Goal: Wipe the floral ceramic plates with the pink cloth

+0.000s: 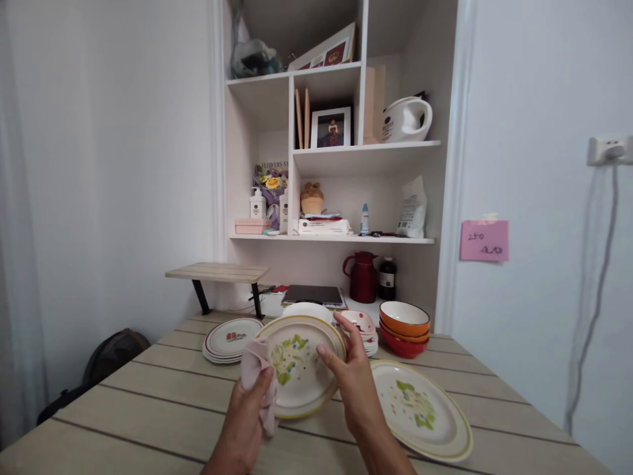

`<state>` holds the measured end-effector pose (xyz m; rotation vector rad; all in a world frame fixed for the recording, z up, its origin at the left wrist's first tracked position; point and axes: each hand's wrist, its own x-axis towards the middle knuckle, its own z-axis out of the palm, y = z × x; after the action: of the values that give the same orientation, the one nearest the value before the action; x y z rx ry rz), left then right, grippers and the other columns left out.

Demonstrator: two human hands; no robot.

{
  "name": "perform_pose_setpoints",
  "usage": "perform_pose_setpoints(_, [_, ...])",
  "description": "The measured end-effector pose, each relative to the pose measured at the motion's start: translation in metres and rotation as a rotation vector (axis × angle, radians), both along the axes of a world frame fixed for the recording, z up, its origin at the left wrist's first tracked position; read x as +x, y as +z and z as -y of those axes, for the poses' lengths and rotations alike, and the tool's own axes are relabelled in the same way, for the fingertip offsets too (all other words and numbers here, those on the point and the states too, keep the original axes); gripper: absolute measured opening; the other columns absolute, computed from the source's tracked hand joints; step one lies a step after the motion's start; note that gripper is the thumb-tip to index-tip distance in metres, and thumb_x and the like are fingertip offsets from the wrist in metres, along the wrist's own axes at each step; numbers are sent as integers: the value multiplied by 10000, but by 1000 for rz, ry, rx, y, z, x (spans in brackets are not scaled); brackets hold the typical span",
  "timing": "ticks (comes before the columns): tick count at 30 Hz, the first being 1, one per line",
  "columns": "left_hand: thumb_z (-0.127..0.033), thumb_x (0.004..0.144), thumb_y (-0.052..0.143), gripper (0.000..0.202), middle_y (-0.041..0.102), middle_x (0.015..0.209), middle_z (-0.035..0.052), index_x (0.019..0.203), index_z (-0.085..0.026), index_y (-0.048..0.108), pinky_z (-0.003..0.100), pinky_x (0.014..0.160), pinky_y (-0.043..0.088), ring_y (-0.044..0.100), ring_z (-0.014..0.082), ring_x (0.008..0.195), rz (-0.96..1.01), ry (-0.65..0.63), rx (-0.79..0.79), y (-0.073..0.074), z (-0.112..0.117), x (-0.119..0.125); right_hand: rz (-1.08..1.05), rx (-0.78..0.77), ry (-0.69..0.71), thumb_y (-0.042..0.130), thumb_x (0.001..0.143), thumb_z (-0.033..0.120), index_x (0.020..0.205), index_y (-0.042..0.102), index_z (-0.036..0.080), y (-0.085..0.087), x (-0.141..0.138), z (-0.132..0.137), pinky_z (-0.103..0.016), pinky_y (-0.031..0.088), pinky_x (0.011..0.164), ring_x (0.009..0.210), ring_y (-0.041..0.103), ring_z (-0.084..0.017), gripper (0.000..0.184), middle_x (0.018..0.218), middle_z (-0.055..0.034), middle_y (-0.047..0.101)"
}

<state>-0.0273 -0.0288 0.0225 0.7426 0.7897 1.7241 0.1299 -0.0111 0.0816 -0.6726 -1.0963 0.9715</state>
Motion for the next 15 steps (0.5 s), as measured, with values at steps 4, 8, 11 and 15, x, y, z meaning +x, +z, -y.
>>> perform_pose_setpoints(4, [-385, 678, 764, 333, 699, 691, 49, 883, -129, 706, 224, 587, 489, 637, 159, 627, -216, 78, 20, -1, 2, -4, 188, 55, -41, 795, 615, 346, 1078, 647, 266, -6, 9, -9, -366, 442, 909, 1077, 565, -271, 493, 1196, -42, 639])
perform_pose_setpoints(8, [-327, 702, 729, 289, 725, 856, 83, 932, -153, 738, 275, 727, 514, 657, 218, 812, -465, 166, 237, -1, 3, -7, 359, 111, 26, 742, 685, 349, 904, 654, 220, -14, 23, -19, -350, 474, 804, 945, 603, -249, 270, 1104, -67, 664])
perform_pose_setpoints(11, [-204, 752, 641, 244, 728, 973, 97, 970, -218, 750, 345, 857, 495, 642, 245, 944, -689, 240, 529, -6, 0, -10, 527, 221, 3, 727, 692, 307, 867, 666, 214, -15, 34, -25, -354, 466, 799, 880, 612, -237, 207, 936, -56, 683])
perform_pose_setpoints(15, [-95, 754, 572, 389, 740, 1002, 92, 1052, -286, 734, 375, 914, 462, 642, 249, 967, -880, 279, 734, -14, -4, -13, 676, 420, -10, 692, 739, 297, 815, 708, 227, -14, 45, -31, -398, 414, 912, 992, 604, -263, 105, 1020, -95, 695])
